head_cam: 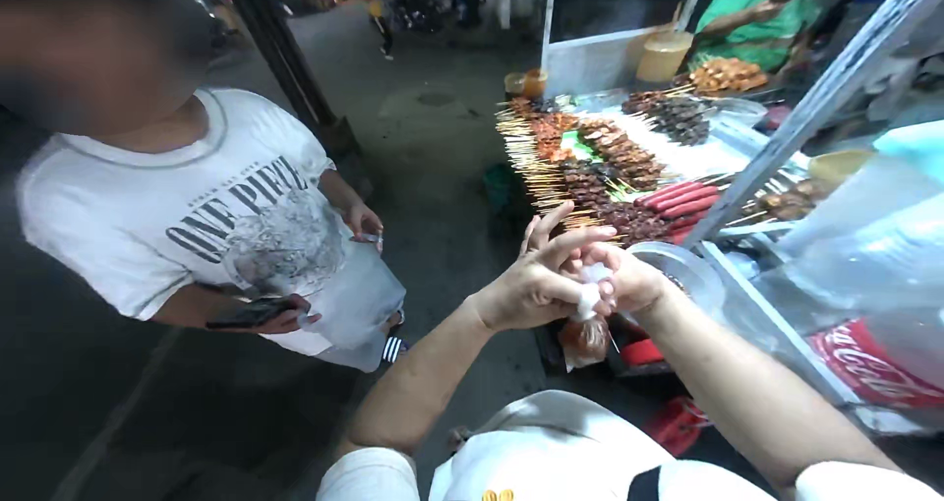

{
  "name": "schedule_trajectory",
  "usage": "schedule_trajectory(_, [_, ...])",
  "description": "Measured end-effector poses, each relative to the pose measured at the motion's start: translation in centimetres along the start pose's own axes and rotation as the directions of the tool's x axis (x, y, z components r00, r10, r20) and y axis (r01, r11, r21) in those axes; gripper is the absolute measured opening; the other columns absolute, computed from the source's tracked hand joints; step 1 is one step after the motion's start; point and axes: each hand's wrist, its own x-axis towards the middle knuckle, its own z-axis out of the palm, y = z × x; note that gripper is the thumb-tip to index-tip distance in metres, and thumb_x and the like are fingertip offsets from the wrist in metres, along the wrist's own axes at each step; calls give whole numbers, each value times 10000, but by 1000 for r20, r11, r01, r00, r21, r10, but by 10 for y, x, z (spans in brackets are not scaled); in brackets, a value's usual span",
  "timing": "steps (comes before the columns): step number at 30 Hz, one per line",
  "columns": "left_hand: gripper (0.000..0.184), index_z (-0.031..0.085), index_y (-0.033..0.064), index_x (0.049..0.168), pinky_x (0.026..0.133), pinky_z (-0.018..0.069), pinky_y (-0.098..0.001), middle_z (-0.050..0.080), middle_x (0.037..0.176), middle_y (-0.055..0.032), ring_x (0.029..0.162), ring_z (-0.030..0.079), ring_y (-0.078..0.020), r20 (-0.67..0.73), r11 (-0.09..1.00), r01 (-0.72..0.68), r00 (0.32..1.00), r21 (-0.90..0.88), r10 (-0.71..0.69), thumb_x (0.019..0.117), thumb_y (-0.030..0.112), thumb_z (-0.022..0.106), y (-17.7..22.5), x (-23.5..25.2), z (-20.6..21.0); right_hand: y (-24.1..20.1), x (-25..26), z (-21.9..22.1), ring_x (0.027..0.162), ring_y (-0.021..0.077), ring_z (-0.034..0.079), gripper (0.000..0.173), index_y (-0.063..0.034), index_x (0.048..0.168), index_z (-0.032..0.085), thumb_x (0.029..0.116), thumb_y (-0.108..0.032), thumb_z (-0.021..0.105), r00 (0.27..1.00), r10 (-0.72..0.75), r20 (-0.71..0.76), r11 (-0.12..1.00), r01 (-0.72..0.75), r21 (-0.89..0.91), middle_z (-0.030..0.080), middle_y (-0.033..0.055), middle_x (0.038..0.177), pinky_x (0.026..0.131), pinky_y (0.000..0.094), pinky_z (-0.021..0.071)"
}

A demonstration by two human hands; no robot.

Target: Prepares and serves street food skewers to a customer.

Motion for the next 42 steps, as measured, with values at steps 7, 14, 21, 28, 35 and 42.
schedule_trajectory(7, [313,729,31,1026,1161,148,-751,637,1317,-153,1434,414,-398,186,687,528,709,499,-681,1050,274,533,-1,-37,-22,5,3,-19,674,1,580,175,-123,1048,660,1008,-263,562,859,192,-475,800,-417,-431,632,-64,794,657,196,513])
schedule_trajectory(14, [391,617,-133,1039,723,520,-355,589,806,-154,706,577,-191,135,376,918,391,-127,-910,1113,173,385,16,-61,1,116,-7,-46,938,436,661,172,-44,940,796,878,-75,638,954,-269,-132,146,-95,-985,698,218,922,843,585,527])
schedule_trajectory(21, [394,580,-130,1201,871,542,-356,673,1095,-181,921,655,-170,190,329,827,451,-455,-872,1115,127,293,27,-114,25,78,32,-41,934,216,688,187,-19,1131,724,1013,-50,583,860,124,-496,467,-491,-735,711,109,1060,853,438,569])
schedule_trajectory(28, [327,582,-152,1190,887,520,-344,661,1027,-208,910,635,-185,3,251,876,277,-412,-961,1097,92,386,34,-130,4,52,88,-9,952,288,710,185,1,1145,723,982,-20,640,856,472,-209,276,-369,-888,733,168,1052,921,513,550])
schedule_trajectory(35, [290,578,-136,1154,836,529,-305,642,947,-134,839,616,-124,15,228,829,273,-510,-962,1089,80,396,49,-142,-17,63,104,12,889,232,686,180,-1,1156,692,1017,-91,622,827,535,-173,279,-366,-888,716,144,1002,855,445,552])
schedule_trajectory(42, [230,564,-39,1078,755,552,-254,605,824,1,744,618,-64,34,153,649,266,-746,-963,1083,89,373,46,-165,-27,75,117,25,769,152,679,149,-32,1127,691,1010,-85,615,813,576,-82,427,-385,-818,712,72,930,754,365,583])
